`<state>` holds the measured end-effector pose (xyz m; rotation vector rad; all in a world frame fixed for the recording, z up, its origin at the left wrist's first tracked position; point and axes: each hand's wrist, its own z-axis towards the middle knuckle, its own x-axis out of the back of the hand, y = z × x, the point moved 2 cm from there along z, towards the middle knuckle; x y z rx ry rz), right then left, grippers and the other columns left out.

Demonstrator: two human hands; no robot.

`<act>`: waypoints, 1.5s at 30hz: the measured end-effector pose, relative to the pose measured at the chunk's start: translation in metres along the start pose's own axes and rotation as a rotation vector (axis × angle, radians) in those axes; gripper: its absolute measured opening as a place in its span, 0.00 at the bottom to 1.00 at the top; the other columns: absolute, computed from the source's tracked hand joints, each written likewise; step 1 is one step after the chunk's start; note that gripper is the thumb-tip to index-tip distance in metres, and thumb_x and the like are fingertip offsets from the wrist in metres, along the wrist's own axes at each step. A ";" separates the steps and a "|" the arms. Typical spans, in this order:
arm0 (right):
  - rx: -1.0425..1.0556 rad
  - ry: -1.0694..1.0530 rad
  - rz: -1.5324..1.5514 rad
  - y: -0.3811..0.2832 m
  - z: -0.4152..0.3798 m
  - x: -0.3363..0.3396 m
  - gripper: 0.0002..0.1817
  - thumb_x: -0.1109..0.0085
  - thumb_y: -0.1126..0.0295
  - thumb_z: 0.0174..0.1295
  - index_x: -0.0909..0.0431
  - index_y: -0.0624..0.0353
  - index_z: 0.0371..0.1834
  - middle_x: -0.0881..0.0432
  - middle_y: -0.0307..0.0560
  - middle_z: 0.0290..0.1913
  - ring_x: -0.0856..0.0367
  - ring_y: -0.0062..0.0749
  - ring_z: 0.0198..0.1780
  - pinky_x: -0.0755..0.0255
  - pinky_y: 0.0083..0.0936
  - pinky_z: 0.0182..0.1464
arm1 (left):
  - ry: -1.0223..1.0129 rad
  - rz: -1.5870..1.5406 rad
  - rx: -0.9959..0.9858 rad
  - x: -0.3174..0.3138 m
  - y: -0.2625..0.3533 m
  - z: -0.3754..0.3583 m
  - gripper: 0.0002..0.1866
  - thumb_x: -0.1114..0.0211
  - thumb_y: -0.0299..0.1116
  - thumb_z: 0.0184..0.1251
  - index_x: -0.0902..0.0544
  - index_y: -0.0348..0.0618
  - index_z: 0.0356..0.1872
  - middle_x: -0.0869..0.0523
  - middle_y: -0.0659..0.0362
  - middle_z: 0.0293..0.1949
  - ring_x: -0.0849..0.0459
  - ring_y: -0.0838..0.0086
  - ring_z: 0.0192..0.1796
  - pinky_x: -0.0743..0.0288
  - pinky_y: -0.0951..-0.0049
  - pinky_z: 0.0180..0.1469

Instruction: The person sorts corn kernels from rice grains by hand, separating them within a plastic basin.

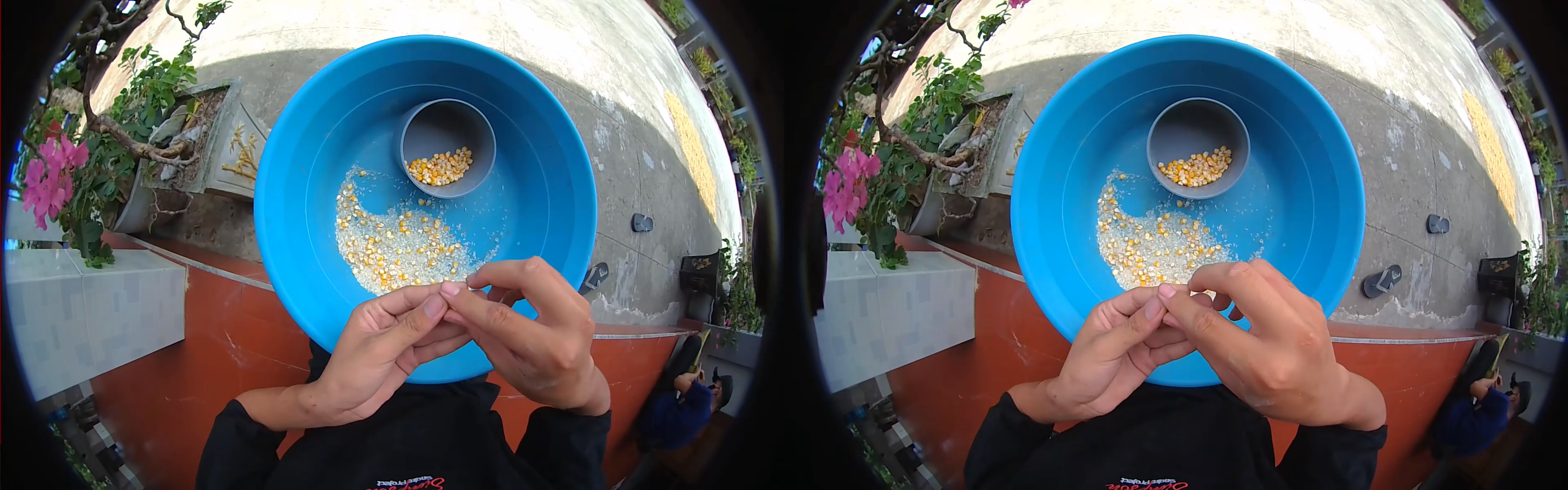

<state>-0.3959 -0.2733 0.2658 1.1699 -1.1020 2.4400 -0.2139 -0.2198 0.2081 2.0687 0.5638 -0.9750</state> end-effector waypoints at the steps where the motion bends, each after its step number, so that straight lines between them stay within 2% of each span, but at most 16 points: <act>1: 0.025 -0.012 -0.047 0.000 0.000 0.000 0.20 0.23 0.77 0.56 0.07 0.63 0.54 0.15 0.46 0.47 0.14 0.35 0.40 0.18 0.28 0.38 | 0.002 -0.004 0.007 -0.002 0.002 -0.001 0.25 0.47 0.39 0.96 0.27 0.35 0.81 0.16 0.46 0.75 0.16 0.60 0.77 0.23 0.52 0.83; 6: 0.141 -0.096 -0.258 -0.002 0.000 -0.005 0.20 0.30 0.75 0.53 0.10 0.70 0.50 0.15 0.50 0.46 0.14 0.39 0.42 0.17 0.31 0.41 | 0.033 -0.047 0.040 -0.005 0.006 -0.003 0.29 0.51 0.39 0.98 0.34 0.32 0.87 0.27 0.46 0.84 0.25 0.55 0.85 0.34 0.52 0.90; 9: 0.123 -0.002 -0.236 0.001 0.000 -0.020 0.18 0.30 0.75 0.53 0.11 0.70 0.48 0.17 0.49 0.43 0.15 0.38 0.42 0.18 0.33 0.40 | -0.017 -0.056 0.045 -0.004 0.011 -0.006 0.32 0.52 0.37 0.97 0.43 0.33 0.91 0.35 0.46 0.88 0.32 0.54 0.88 0.39 0.52 0.91; 12: 0.127 -0.059 -0.267 0.011 -0.001 -0.036 0.14 0.30 0.76 0.54 0.13 0.69 0.44 0.19 0.49 0.40 0.15 0.39 0.40 0.18 0.36 0.40 | -0.011 -0.058 0.055 -0.002 0.017 -0.003 0.35 0.52 0.34 0.95 0.51 0.31 0.92 0.40 0.46 0.90 0.38 0.54 0.91 0.42 0.52 0.92; 15: 0.055 -0.181 -0.048 0.028 0.014 -0.034 0.08 0.30 0.77 0.58 0.15 0.67 0.40 0.21 0.49 0.35 0.15 0.44 0.38 0.18 0.39 0.41 | -0.046 -0.036 0.033 0.005 0.023 0.001 0.38 0.52 0.33 0.92 0.55 0.29 0.92 0.44 0.44 0.92 0.42 0.53 0.92 0.45 0.53 0.93; 19: -0.025 -0.063 -0.097 0.068 0.052 -0.017 0.03 0.30 0.78 0.65 0.14 0.68 0.38 0.16 0.54 0.34 0.12 0.52 0.39 0.18 0.43 0.43 | 0.008 0.123 -0.139 0.001 0.042 -0.006 0.38 0.49 0.30 0.88 0.51 0.25 0.90 0.45 0.37 0.92 0.43 0.47 0.93 0.40 0.55 0.91; 21: -0.081 -0.062 -0.117 0.094 0.065 -0.016 0.03 0.31 0.78 0.68 0.11 0.68 0.40 0.10 0.58 0.38 0.09 0.54 0.40 0.17 0.43 0.45 | 0.048 0.289 -0.238 0.003 0.052 -0.009 0.35 0.48 0.30 0.88 0.44 0.24 0.89 0.39 0.36 0.89 0.36 0.47 0.90 0.36 0.56 0.89; 24: -0.092 -0.103 -0.228 0.122 0.071 -0.026 0.04 0.31 0.78 0.69 0.11 0.68 0.41 0.09 0.59 0.42 0.08 0.53 0.42 0.15 0.43 0.47 | 0.102 0.554 -0.361 0.015 0.067 -0.011 0.30 0.46 0.28 0.87 0.33 0.25 0.84 0.30 0.35 0.85 0.27 0.46 0.86 0.30 0.56 0.86; 27: 0.013 -0.021 -0.264 0.120 0.065 -0.037 0.05 0.31 0.78 0.68 0.12 0.68 0.43 0.10 0.58 0.42 0.09 0.54 0.42 0.14 0.45 0.47 | 0.148 0.794 -0.464 0.023 0.073 -0.009 0.24 0.41 0.26 0.85 0.22 0.28 0.77 0.21 0.38 0.79 0.20 0.49 0.81 0.26 0.57 0.83; 28: 0.036 -0.039 -0.272 0.115 0.063 -0.038 0.05 0.31 0.78 0.68 0.12 0.68 0.44 0.11 0.57 0.42 0.09 0.54 0.42 0.14 0.46 0.47 | 0.161 0.865 -0.493 0.025 0.074 -0.008 0.22 0.39 0.25 0.84 0.18 0.30 0.74 0.18 0.39 0.77 0.18 0.50 0.80 0.25 0.58 0.82; 31: 0.066 -0.149 -0.235 0.091 0.059 -0.038 0.06 0.32 0.78 0.68 0.14 0.67 0.46 0.13 0.56 0.41 0.09 0.55 0.42 0.14 0.48 0.46 | 0.064 1.521 -0.566 0.016 0.094 -0.010 0.18 0.38 0.20 0.80 0.11 0.35 0.66 0.11 0.43 0.70 0.12 0.55 0.74 0.19 0.59 0.75; 34: 0.021 -0.362 -0.069 0.077 0.052 -0.050 0.06 0.34 0.79 0.68 0.14 0.67 0.46 0.14 0.56 0.41 0.09 0.56 0.43 0.14 0.49 0.46 | 0.196 1.835 -0.642 0.015 0.103 -0.008 0.18 0.38 0.14 0.77 0.07 0.38 0.59 0.07 0.44 0.64 0.08 0.56 0.67 0.15 0.59 0.68; 37: -0.021 -0.581 0.050 0.070 0.053 -0.075 0.07 0.37 0.81 0.67 0.15 0.69 0.47 0.14 0.61 0.44 0.08 0.60 0.46 0.14 0.51 0.47 | 0.295 1.645 -0.570 0.016 0.106 -0.011 0.22 0.45 0.08 0.73 0.07 0.37 0.56 0.07 0.44 0.63 0.06 0.54 0.65 0.13 0.58 0.65; 40: 0.029 -0.657 0.080 0.067 0.055 -0.101 0.09 0.38 0.83 0.66 0.16 0.70 0.48 0.14 0.64 0.46 0.08 0.62 0.46 0.13 0.52 0.49 | 0.230 1.757 -0.831 0.027 0.099 -0.006 0.26 0.50 0.05 0.67 0.08 0.35 0.52 0.07 0.44 0.64 0.07 0.55 0.66 0.13 0.59 0.66; 41: 0.038 -0.654 0.091 0.067 0.056 -0.109 0.10 0.38 0.84 0.66 0.16 0.70 0.49 0.15 0.65 0.47 0.08 0.63 0.46 0.13 0.52 0.50 | 0.224 1.706 -0.901 0.029 0.096 -0.004 0.26 0.52 0.05 0.60 0.09 0.34 0.48 0.09 0.41 0.66 0.09 0.53 0.69 0.14 0.55 0.69; 45: 0.087 -0.652 0.096 0.067 0.057 -0.137 0.11 0.37 0.85 0.64 0.17 0.71 0.49 0.16 0.67 0.48 0.08 0.63 0.47 0.12 0.51 0.51 | 0.210 1.401 -1.058 0.037 0.088 -0.014 0.18 0.50 0.08 0.69 0.13 0.34 0.45 0.13 0.34 0.68 0.12 0.45 0.72 0.14 0.45 0.71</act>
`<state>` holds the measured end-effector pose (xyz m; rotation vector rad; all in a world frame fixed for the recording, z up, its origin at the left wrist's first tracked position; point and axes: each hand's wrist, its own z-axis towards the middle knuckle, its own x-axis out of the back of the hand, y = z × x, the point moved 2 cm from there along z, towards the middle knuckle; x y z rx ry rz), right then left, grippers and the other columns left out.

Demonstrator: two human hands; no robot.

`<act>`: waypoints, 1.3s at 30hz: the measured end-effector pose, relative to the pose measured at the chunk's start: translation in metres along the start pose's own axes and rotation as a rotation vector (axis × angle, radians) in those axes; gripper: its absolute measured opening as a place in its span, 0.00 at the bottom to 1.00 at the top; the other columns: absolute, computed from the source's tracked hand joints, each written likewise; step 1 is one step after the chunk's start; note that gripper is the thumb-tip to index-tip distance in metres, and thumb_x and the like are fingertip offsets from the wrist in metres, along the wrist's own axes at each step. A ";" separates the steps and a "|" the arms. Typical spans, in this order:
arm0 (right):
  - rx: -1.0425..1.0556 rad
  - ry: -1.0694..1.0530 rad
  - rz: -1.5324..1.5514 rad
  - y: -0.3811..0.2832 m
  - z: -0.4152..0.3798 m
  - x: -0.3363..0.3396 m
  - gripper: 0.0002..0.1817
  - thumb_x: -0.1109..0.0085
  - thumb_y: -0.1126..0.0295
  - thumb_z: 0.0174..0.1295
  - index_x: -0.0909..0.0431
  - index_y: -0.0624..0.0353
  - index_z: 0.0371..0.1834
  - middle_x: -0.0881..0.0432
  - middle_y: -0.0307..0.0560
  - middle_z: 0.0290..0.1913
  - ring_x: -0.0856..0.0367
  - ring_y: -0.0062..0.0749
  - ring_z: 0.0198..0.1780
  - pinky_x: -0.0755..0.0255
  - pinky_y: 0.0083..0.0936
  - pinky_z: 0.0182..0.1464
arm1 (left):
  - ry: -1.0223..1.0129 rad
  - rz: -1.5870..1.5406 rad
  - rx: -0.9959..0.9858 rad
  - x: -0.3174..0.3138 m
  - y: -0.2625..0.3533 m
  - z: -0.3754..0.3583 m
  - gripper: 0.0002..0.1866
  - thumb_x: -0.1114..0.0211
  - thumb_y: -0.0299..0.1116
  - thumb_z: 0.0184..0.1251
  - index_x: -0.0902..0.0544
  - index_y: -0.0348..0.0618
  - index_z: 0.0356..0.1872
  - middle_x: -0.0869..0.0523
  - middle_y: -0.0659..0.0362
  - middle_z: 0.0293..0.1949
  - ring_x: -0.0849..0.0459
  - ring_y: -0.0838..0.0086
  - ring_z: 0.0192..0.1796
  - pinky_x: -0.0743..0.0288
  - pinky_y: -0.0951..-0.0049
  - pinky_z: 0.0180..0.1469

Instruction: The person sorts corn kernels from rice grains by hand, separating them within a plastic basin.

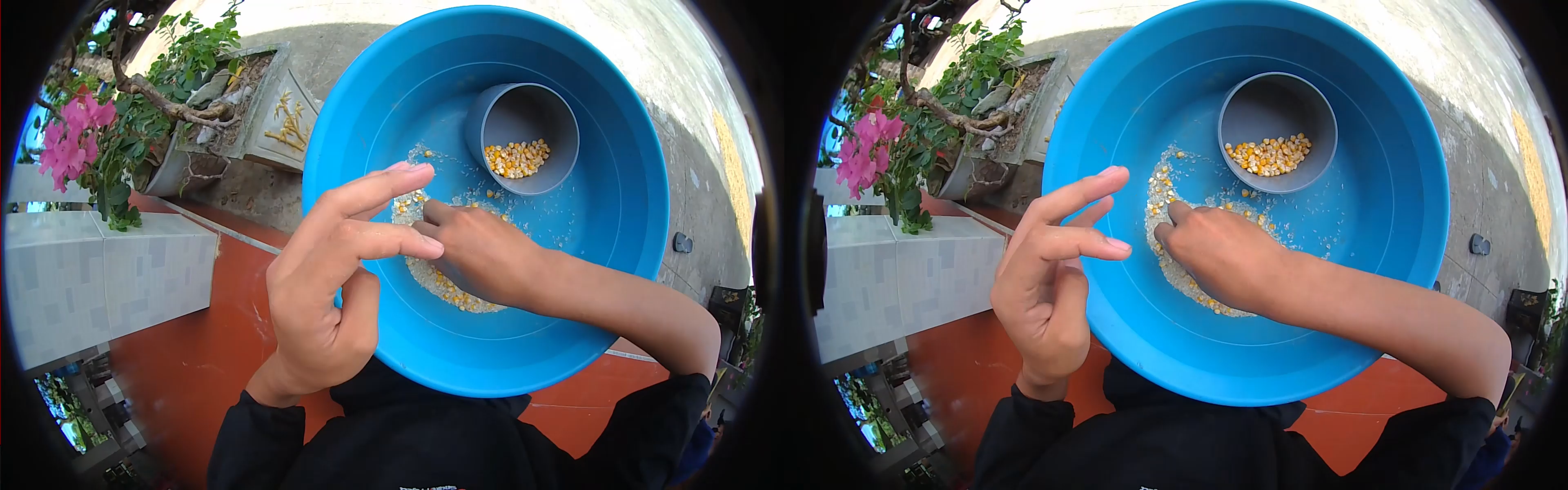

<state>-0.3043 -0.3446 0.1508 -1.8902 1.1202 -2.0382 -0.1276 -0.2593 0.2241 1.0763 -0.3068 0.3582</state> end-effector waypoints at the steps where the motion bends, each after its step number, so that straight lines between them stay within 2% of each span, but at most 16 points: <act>1: 0.017 -0.005 -0.006 0.000 0.003 -0.005 0.11 0.37 0.85 0.64 0.17 0.71 0.49 0.16 0.67 0.48 0.08 0.63 0.47 0.12 0.51 0.51 | 0.036 -0.054 -0.009 0.001 -0.001 -0.008 0.16 0.49 0.09 0.72 0.14 0.35 0.46 0.14 0.33 0.67 0.13 0.44 0.72 0.14 0.44 0.70; 5: 0.025 -0.030 0.006 -0.001 0.004 -0.015 0.09 0.36 0.84 0.62 0.15 0.71 0.45 0.15 0.67 0.48 0.08 0.62 0.48 0.12 0.51 0.52 | 0.102 -0.290 0.055 0.003 0.011 -0.032 0.10 0.48 0.15 0.81 0.19 0.37 0.49 0.16 0.34 0.64 0.12 0.43 0.69 0.12 0.42 0.68; 7: 0.001 -0.074 0.035 -0.004 0.004 -0.010 0.08 0.36 0.85 0.60 0.14 0.72 0.42 0.14 0.68 0.47 0.08 0.63 0.48 0.12 0.50 0.51 | 0.131 -0.426 0.119 0.003 0.013 -0.041 0.10 0.45 0.17 0.79 0.20 0.38 0.53 0.15 0.35 0.65 0.11 0.46 0.68 0.15 0.45 0.70; 9: -0.002 -0.080 0.057 -0.005 0.003 -0.008 0.06 0.33 0.77 0.69 0.13 0.70 0.41 0.13 0.64 0.45 0.09 0.64 0.46 0.14 0.51 0.51 | 0.214 -0.677 0.249 -0.004 0.021 -0.047 0.12 0.44 0.17 0.79 0.19 0.36 0.56 0.15 0.34 0.67 0.13 0.48 0.72 0.20 0.51 0.76; 10: -0.012 -0.081 0.067 -0.005 0.001 -0.006 0.08 0.31 0.73 0.73 0.12 0.70 0.41 0.12 0.62 0.44 0.10 0.64 0.45 0.16 0.52 0.50 | 0.230 -0.773 0.274 -0.007 0.022 -0.050 0.13 0.43 0.20 0.79 0.20 0.36 0.59 0.17 0.33 0.71 0.16 0.47 0.75 0.24 0.50 0.79; 12: 0.004 -0.052 0.097 -0.010 -0.002 0.002 0.09 0.31 0.73 0.73 0.12 0.70 0.38 0.12 0.61 0.42 0.10 0.63 0.44 0.16 0.51 0.49 | 0.245 -0.996 0.323 -0.015 0.022 -0.054 0.17 0.42 0.25 0.80 0.22 0.36 0.66 0.23 0.31 0.77 0.23 0.44 0.82 0.31 0.46 0.84; 15: 0.000 0.007 0.089 -0.022 -0.010 0.023 0.08 0.30 0.73 0.72 0.13 0.69 0.37 0.12 0.59 0.40 0.10 0.61 0.43 0.16 0.50 0.48 | 0.373 -0.966 0.459 -0.032 0.028 -0.058 0.26 0.43 0.30 0.80 0.26 0.36 0.76 0.35 0.31 0.86 0.37 0.40 0.90 0.45 0.43 0.91; 16: 0.013 0.029 0.080 -0.025 -0.014 0.030 0.08 0.30 0.74 0.72 0.13 0.69 0.37 0.12 0.59 0.40 0.10 0.60 0.43 0.16 0.49 0.48 | 0.319 -0.999 0.449 -0.035 0.029 -0.056 0.36 0.47 0.30 0.83 0.41 0.31 0.88 0.50 0.31 0.91 0.52 0.42 0.94 0.51 0.45 0.94; 20: 0.038 0.175 0.162 -0.042 -0.030 0.055 0.06 0.28 0.76 0.69 0.14 0.69 0.38 0.12 0.56 0.40 0.10 0.54 0.45 0.16 0.47 0.46 | 0.439 -1.235 0.511 -0.048 0.028 -0.044 0.42 0.50 0.33 0.85 0.56 0.32 0.92 0.55 0.34 0.92 0.53 0.50 0.95 0.49 0.49 0.94; 23: 0.002 0.138 0.078 -0.053 -0.042 0.065 0.06 0.27 0.76 0.68 0.12 0.67 0.42 0.12 0.53 0.42 0.09 0.52 0.46 0.15 0.45 0.44 | 0.508 -1.400 0.511 -0.052 0.028 -0.036 0.41 0.51 0.35 0.87 0.55 0.32 0.92 0.54 0.38 0.93 0.52 0.50 0.95 0.49 0.48 0.94; 26: 0.042 0.213 0.134 -0.062 -0.053 0.069 0.08 0.26 0.76 0.66 0.12 0.64 0.46 0.13 0.50 0.42 0.09 0.49 0.46 0.15 0.42 0.43 | 0.385 -1.500 0.658 -0.059 0.024 -0.033 0.39 0.55 0.39 0.90 0.54 0.34 0.93 0.52 0.42 0.94 0.50 0.51 0.94 0.49 0.47 0.94; 29: 0.020 0.160 0.145 -0.074 -0.061 0.077 0.11 0.25 0.76 0.66 0.11 0.61 0.51 0.14 0.48 0.43 0.10 0.46 0.47 0.15 0.41 0.44 | 0.254 -1.622 0.848 -0.073 0.026 -0.027 0.38 0.63 0.47 0.90 0.47 0.35 0.92 0.42 0.46 0.92 0.46 0.53 0.94 0.47 0.50 0.92; 32: 0.060 0.190 0.138 -0.073 -0.063 0.069 0.13 0.25 0.75 0.66 0.10 0.60 0.53 0.13 0.47 0.45 0.09 0.45 0.48 0.14 0.40 0.45 | 0.089 -1.729 0.917 -0.086 0.023 -0.028 0.38 0.65 0.49 0.91 0.46 0.36 0.92 0.41 0.48 0.92 0.44 0.54 0.93 0.45 0.50 0.92; 35: 0.035 0.158 0.150 -0.071 -0.065 0.070 0.15 0.24 0.76 0.65 0.09 0.58 0.56 0.10 0.46 0.51 0.08 0.45 0.50 0.13 0.37 0.47 | 0.075 -1.756 0.912 -0.092 0.025 -0.028 0.37 0.66 0.49 0.92 0.44 0.38 0.92 0.40 0.47 0.92 0.42 0.53 0.93 0.44 0.50 0.92; 39: -0.003 0.218 0.274 -0.076 -0.074 0.080 0.17 0.23 0.80 0.62 0.08 0.57 0.54 0.06 0.45 0.51 0.06 0.45 0.49 0.12 0.36 0.48 | 0.110 -1.789 0.900 -0.092 0.028 -0.026 0.36 0.67 0.48 0.92 0.41 0.39 0.92 0.39 0.47 0.92 0.42 0.53 0.93 0.45 0.50 0.92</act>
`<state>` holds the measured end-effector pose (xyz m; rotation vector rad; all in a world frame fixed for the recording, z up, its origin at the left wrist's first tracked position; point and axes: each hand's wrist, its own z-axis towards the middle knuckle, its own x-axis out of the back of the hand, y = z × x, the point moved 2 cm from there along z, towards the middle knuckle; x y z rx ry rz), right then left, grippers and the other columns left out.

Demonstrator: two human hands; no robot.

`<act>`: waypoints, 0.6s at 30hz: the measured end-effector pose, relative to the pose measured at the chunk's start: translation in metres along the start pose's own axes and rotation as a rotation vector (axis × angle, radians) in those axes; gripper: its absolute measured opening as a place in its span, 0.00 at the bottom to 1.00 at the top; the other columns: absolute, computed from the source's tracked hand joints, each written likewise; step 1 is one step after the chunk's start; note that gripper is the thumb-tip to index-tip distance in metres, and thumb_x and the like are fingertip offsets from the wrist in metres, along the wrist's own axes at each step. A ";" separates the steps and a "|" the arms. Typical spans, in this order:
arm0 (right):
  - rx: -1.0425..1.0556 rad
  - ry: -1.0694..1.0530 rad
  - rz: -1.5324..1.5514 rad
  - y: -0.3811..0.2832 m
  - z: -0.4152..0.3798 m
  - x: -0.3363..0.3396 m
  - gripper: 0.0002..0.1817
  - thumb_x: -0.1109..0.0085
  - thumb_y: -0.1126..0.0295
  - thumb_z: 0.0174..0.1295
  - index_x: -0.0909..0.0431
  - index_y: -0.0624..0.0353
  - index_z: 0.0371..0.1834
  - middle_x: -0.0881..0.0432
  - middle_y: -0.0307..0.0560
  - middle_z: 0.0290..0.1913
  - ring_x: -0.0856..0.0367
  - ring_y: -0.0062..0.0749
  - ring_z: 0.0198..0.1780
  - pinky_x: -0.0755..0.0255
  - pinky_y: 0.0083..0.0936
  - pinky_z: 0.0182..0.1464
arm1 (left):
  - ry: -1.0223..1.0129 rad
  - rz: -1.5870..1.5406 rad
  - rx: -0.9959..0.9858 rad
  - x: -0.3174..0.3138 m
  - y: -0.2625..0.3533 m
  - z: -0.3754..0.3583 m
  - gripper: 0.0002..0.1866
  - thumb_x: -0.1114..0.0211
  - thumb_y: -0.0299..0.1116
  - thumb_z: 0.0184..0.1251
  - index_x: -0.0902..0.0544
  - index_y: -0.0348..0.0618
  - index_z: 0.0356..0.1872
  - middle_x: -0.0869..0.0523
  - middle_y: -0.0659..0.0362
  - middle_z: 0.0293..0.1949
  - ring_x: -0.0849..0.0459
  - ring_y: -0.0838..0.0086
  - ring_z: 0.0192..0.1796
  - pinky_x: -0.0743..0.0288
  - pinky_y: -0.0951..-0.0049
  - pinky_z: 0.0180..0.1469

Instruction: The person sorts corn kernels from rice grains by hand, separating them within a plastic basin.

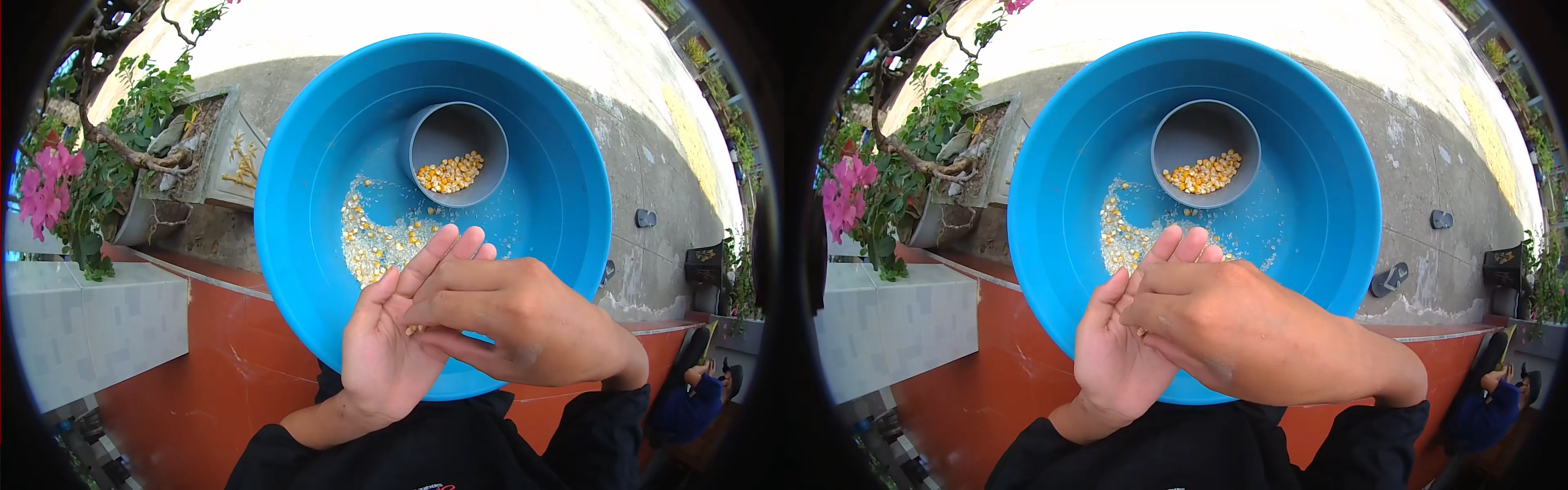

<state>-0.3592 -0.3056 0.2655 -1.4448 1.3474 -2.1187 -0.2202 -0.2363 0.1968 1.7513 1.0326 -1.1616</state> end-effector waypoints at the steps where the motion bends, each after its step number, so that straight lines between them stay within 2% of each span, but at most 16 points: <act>1: 0.001 0.020 0.005 -0.002 -0.001 0.002 0.17 0.22 0.81 0.60 0.07 0.56 0.53 0.05 0.45 0.50 0.06 0.44 0.48 0.12 0.36 0.47 | -0.005 -0.025 -0.003 0.000 0.000 0.000 0.36 0.67 0.48 0.92 0.41 0.39 0.91 0.39 0.48 0.92 0.42 0.52 0.93 0.46 0.50 0.92; 5: -0.028 0.081 0.003 -0.001 -0.005 0.007 0.19 0.21 0.83 0.56 0.06 0.54 0.51 0.04 0.44 0.47 0.05 0.43 0.45 0.12 0.36 0.44 | -0.033 -0.017 -0.009 -0.002 -0.002 -0.001 0.36 0.71 0.47 0.93 0.44 0.43 0.93 0.44 0.50 0.93 0.49 0.53 0.94 0.52 0.48 0.94; 8: -0.051 0.096 -0.065 -0.007 -0.007 0.010 0.21 0.19 0.81 0.54 0.06 0.55 0.52 0.06 0.45 0.46 0.06 0.42 0.46 0.13 0.36 0.45 | -0.141 -0.075 -0.038 -0.010 -0.009 0.002 0.38 0.69 0.51 0.93 0.45 0.40 0.93 0.44 0.49 0.93 0.47 0.53 0.94 0.54 0.51 0.94; 11: 0.030 0.026 -0.141 -0.011 -0.010 0.009 0.16 0.28 0.79 0.62 0.14 0.62 0.53 0.18 0.50 0.45 0.13 0.48 0.47 0.16 0.41 0.47 | -0.209 -0.119 -0.057 -0.012 -0.013 0.003 0.40 0.69 0.54 0.92 0.49 0.40 0.94 0.48 0.50 0.95 0.52 0.54 0.95 0.55 0.51 0.94; 14: 0.065 0.041 -0.155 -0.017 -0.011 0.004 0.16 0.30 0.78 0.62 0.15 0.64 0.53 0.20 0.51 0.44 0.14 0.49 0.47 0.17 0.42 0.49 | -0.233 -0.145 -0.051 -0.011 -0.013 0.003 0.42 0.68 0.57 0.91 0.52 0.42 0.94 0.52 0.51 0.95 0.55 0.55 0.96 0.56 0.50 0.94; 16: 0.052 0.064 -0.196 -0.015 -0.011 -0.001 0.18 0.22 0.75 0.59 0.11 0.60 0.53 0.15 0.47 0.43 0.12 0.46 0.45 0.16 0.40 0.47 | -0.228 -0.111 -0.057 -0.010 -0.011 0.003 0.42 0.69 0.59 0.90 0.52 0.45 0.95 0.55 0.51 0.96 0.58 0.53 0.96 0.59 0.47 0.94; 18: 0.041 0.069 -0.217 -0.014 -0.011 -0.004 0.18 0.19 0.74 0.58 0.09 0.57 0.52 0.13 0.45 0.42 0.11 0.44 0.43 0.17 0.39 0.45 | -0.224 -0.111 -0.060 -0.008 -0.010 0.002 0.42 0.69 0.60 0.90 0.53 0.47 0.95 0.56 0.51 0.96 0.59 0.51 0.96 0.60 0.45 0.94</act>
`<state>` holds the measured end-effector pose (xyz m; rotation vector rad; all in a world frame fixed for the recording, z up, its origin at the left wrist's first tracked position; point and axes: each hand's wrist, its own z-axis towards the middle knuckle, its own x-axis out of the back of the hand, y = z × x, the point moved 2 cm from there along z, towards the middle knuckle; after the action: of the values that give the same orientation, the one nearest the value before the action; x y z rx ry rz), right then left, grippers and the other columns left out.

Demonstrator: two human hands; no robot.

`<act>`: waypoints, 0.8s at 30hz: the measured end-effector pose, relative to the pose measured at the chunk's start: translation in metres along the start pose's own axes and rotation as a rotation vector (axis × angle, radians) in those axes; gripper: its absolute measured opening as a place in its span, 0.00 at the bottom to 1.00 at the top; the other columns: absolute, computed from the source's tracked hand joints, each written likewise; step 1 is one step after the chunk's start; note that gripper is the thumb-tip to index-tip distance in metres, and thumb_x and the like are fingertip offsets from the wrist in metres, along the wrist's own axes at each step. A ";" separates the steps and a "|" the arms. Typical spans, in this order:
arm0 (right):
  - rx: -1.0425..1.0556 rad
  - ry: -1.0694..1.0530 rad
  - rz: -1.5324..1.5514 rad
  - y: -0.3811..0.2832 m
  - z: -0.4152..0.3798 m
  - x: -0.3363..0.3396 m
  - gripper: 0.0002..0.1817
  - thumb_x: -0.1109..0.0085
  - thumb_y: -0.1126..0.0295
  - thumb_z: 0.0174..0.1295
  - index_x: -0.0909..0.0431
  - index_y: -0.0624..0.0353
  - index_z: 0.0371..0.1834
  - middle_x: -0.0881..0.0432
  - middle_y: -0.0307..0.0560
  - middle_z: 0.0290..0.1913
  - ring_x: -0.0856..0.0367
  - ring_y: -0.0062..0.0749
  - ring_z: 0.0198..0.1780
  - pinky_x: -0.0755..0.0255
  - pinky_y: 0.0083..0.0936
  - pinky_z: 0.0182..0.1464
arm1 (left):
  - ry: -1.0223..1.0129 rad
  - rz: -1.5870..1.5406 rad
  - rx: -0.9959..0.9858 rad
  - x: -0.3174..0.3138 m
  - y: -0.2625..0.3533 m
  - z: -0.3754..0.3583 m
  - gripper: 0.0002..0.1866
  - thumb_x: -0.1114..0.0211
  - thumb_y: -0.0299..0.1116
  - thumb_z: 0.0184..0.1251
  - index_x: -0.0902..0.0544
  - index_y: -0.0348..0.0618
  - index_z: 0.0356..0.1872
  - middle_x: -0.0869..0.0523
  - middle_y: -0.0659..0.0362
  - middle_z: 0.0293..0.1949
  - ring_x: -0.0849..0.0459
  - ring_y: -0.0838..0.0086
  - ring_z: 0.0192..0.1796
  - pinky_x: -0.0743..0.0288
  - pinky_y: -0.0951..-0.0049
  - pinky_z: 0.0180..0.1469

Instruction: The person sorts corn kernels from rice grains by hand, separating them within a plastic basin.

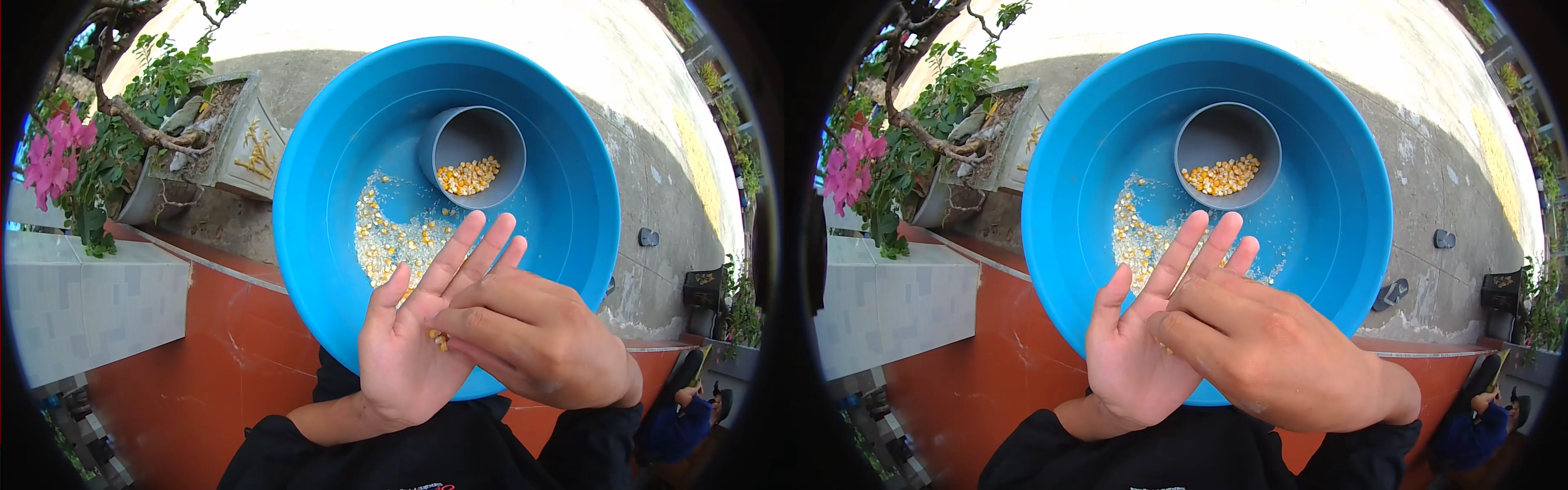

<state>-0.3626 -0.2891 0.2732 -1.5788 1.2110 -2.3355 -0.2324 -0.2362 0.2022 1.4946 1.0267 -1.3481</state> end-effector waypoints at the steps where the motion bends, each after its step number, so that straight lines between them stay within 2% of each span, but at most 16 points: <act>1: -0.004 -0.007 -0.002 0.000 0.000 -0.001 0.17 0.19 0.73 0.58 0.09 0.57 0.51 0.13 0.45 0.42 0.11 0.44 0.43 0.17 0.40 0.45 | 0.000 -0.017 -0.001 0.001 0.000 0.000 0.42 0.69 0.60 0.90 0.52 0.48 0.95 0.56 0.50 0.96 0.59 0.51 0.96 0.60 0.45 0.94; 2: -0.007 -0.013 -0.005 -0.001 -0.001 -0.002 0.16 0.20 0.73 0.58 0.10 0.58 0.51 0.14 0.45 0.42 0.12 0.44 0.43 0.17 0.40 0.44 | 0.000 -0.034 -0.001 0.002 0.000 -0.001 0.42 0.68 0.60 0.90 0.52 0.48 0.95 0.56 0.50 0.96 0.59 0.51 0.96 0.60 0.45 0.94; 5: 0.065 -0.098 0.033 0.001 0.000 -0.001 0.18 0.34 0.76 0.60 0.18 0.67 0.54 0.19 0.54 0.45 0.14 0.52 0.47 0.17 0.44 0.48 | 0.010 -0.008 -0.002 0.003 0.002 -0.002 0.42 0.67 0.60 0.90 0.51 0.49 0.95 0.55 0.50 0.96 0.59 0.50 0.96 0.61 0.45 0.94; 8: 0.071 -0.140 0.013 0.004 0.000 -0.001 0.17 0.32 0.77 0.61 0.18 0.66 0.54 0.18 0.53 0.44 0.13 0.51 0.45 0.16 0.45 0.46 | 0.028 -0.012 -0.006 0.004 0.002 -0.003 0.41 0.68 0.59 0.90 0.50 0.48 0.95 0.53 0.49 0.95 0.59 0.52 0.96 0.60 0.45 0.94; 11: 0.036 -0.006 0.059 0.017 0.005 0.006 0.14 0.29 0.79 0.63 0.15 0.65 0.52 0.16 0.51 0.42 0.11 0.47 0.42 0.16 0.41 0.44 | 0.120 -0.039 -0.029 0.003 0.004 -0.006 0.39 0.64 0.54 0.91 0.47 0.44 0.93 0.48 0.48 0.94 0.54 0.54 0.96 0.57 0.47 0.94; 15: -0.168 0.240 -0.056 0.069 0.025 0.030 0.07 0.29 0.81 0.66 0.11 0.65 0.45 0.11 0.50 0.41 0.08 0.40 0.40 0.16 0.33 0.43 | 0.235 -0.189 -0.095 0.012 0.004 -0.008 0.36 0.56 0.46 0.91 0.43 0.37 0.91 0.41 0.47 0.92 0.46 0.55 0.94 0.52 0.52 0.95; 19: -0.225 0.370 -0.109 0.109 0.029 0.029 0.07 0.29 0.82 0.67 0.10 0.66 0.47 0.08 0.51 0.42 0.08 0.39 0.40 0.16 0.30 0.42 | 0.205 -0.138 -0.076 0.014 0.005 -0.010 0.37 0.57 0.48 0.92 0.44 0.38 0.92 0.43 0.47 0.92 0.49 0.55 0.95 0.52 0.53 0.95; 22: -0.217 0.349 -0.052 0.092 0.026 0.026 0.08 0.28 0.82 0.66 0.09 0.65 0.47 0.10 0.49 0.41 0.09 0.38 0.39 0.16 0.30 0.42 | 0.167 -0.090 -0.081 0.010 0.006 -0.011 0.39 0.57 0.50 0.91 0.46 0.40 0.93 0.44 0.49 0.93 0.50 0.56 0.95 0.54 0.53 0.96; 24: -0.185 0.248 0.148 0.064 0.023 0.025 0.09 0.26 0.82 0.64 0.09 0.64 0.46 0.11 0.48 0.43 0.10 0.37 0.40 0.16 0.30 0.41 | 0.135 -0.051 -0.082 0.007 0.006 -0.009 0.40 0.57 0.53 0.90 0.48 0.42 0.94 0.46 0.50 0.94 0.51 0.56 0.95 0.55 0.53 0.96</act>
<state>-0.3778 -0.3580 0.2548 -1.2199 1.5778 -2.4373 -0.2235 -0.2289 0.1963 1.5233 1.1986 -1.2384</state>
